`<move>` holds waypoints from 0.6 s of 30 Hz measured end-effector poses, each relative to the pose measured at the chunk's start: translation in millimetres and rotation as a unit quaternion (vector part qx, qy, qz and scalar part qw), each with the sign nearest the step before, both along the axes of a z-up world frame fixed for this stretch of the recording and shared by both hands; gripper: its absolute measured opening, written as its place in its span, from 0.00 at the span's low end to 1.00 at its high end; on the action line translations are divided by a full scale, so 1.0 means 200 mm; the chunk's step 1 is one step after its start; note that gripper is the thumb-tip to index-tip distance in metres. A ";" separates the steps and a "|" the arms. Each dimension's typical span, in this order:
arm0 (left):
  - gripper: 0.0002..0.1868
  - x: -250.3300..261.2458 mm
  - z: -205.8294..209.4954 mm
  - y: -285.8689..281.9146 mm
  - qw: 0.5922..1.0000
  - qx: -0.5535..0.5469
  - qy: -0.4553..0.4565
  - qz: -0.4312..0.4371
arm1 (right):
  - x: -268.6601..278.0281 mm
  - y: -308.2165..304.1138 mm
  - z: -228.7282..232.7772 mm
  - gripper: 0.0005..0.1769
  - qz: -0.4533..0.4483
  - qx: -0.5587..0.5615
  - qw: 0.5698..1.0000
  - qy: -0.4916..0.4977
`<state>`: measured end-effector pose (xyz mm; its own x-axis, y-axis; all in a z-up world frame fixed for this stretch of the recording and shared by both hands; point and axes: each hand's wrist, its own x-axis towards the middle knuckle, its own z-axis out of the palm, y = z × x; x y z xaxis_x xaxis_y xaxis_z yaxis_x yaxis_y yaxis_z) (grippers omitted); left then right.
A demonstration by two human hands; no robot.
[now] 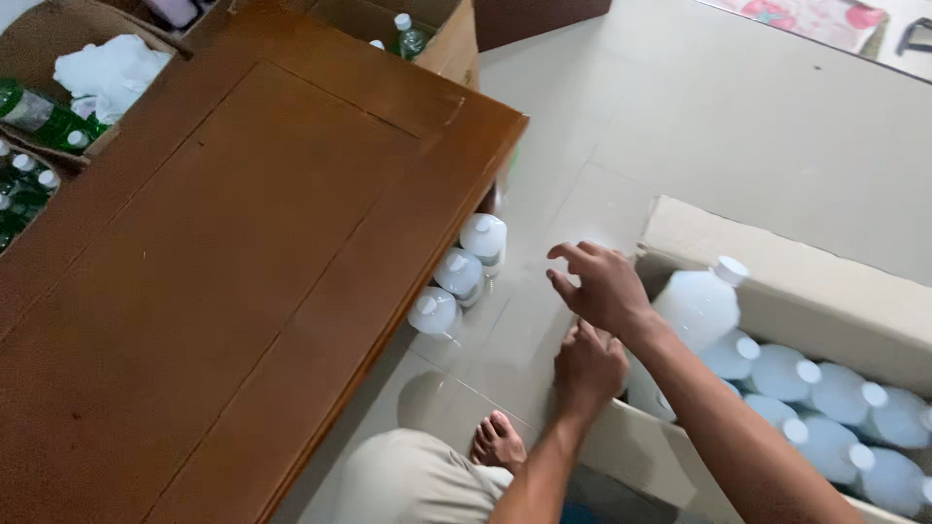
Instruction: The person places several white plastic bottles from the floor into a cardboard box.
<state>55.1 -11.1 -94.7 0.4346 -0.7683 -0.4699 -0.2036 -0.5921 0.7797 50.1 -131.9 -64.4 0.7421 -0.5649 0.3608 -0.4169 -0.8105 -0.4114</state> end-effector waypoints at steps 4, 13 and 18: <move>0.31 0.03 0.16 0.02 0.999 -0.026 -0.028 -0.033 | 0.24 -0.07 -0.02 0.15 0.035 0.022 0.996 0.081; 0.10 -0.06 -0.40 0.11 1.000 -0.005 0.010 0.007 | 0.68 -0.30 -0.34 0.34 0.122 0.048 0.943 0.305; 0.10 -0.08 -1.30 0.78 0.738 0.073 -0.627 0.237 | 0.75 -0.36 -0.55 0.27 0.142 0.082 0.949 0.269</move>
